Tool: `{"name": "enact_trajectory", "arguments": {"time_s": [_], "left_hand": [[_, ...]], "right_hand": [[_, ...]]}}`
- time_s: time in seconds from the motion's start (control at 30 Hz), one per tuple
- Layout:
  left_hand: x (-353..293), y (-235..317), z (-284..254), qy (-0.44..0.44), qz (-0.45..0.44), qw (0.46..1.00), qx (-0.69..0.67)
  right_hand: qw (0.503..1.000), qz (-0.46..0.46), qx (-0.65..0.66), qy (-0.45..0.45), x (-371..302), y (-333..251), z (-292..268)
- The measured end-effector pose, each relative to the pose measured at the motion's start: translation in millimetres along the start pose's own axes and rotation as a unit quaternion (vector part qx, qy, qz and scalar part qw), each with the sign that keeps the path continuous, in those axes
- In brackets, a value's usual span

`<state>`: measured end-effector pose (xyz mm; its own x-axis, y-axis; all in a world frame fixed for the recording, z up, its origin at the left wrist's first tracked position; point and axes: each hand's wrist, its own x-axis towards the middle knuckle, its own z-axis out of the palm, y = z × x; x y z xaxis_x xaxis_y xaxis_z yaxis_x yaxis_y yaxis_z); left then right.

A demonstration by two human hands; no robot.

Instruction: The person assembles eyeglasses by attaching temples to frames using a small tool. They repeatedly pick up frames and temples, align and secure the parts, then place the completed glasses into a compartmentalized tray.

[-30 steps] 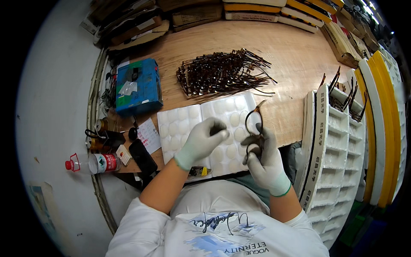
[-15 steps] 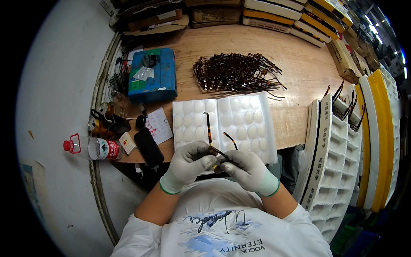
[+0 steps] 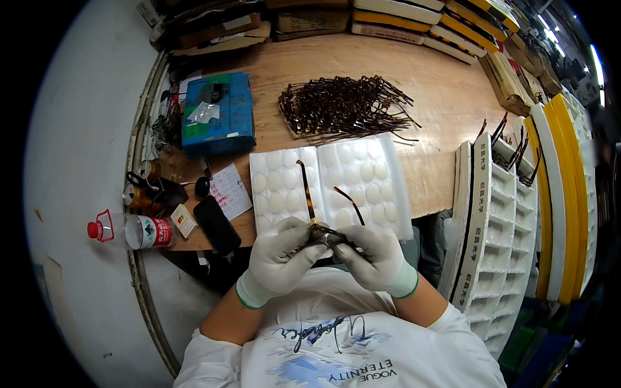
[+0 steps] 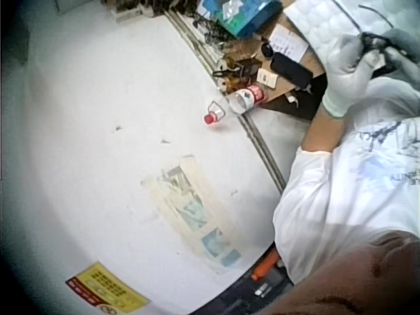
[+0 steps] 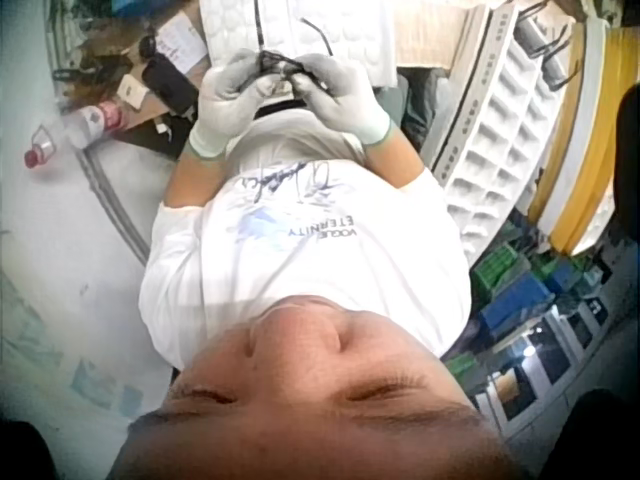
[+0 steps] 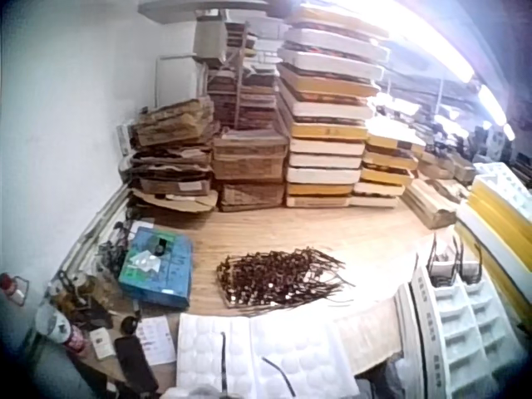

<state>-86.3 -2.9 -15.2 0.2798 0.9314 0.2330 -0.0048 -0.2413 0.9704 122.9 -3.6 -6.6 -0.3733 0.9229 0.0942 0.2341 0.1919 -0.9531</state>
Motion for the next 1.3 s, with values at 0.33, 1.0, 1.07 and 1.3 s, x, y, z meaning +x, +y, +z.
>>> {"name": "enact_trajectory", "arguments": {"time_s": [0.33,1.0,1.07,1.3], "left_hand": [[18,-4,11,-0.054,-0.039,0.987,0.143],[241,-198,-85,0.303,-0.412,0.831,-0.221],[236,-187,-84,0.344,-0.347,0.829,-0.273],[119,-81,-52,0.326,-0.095,0.939,0.052]], "right_hand": [[0.997,-0.047,-0.054,0.013,-1,24,-19],[0.9,0.089,-0.413,0.11,55,133,-105],[0.946,-0.053,-0.318,0.039,85,135,-50],[0.905,0.048,-0.412,-0.093,167,118,98]]}}
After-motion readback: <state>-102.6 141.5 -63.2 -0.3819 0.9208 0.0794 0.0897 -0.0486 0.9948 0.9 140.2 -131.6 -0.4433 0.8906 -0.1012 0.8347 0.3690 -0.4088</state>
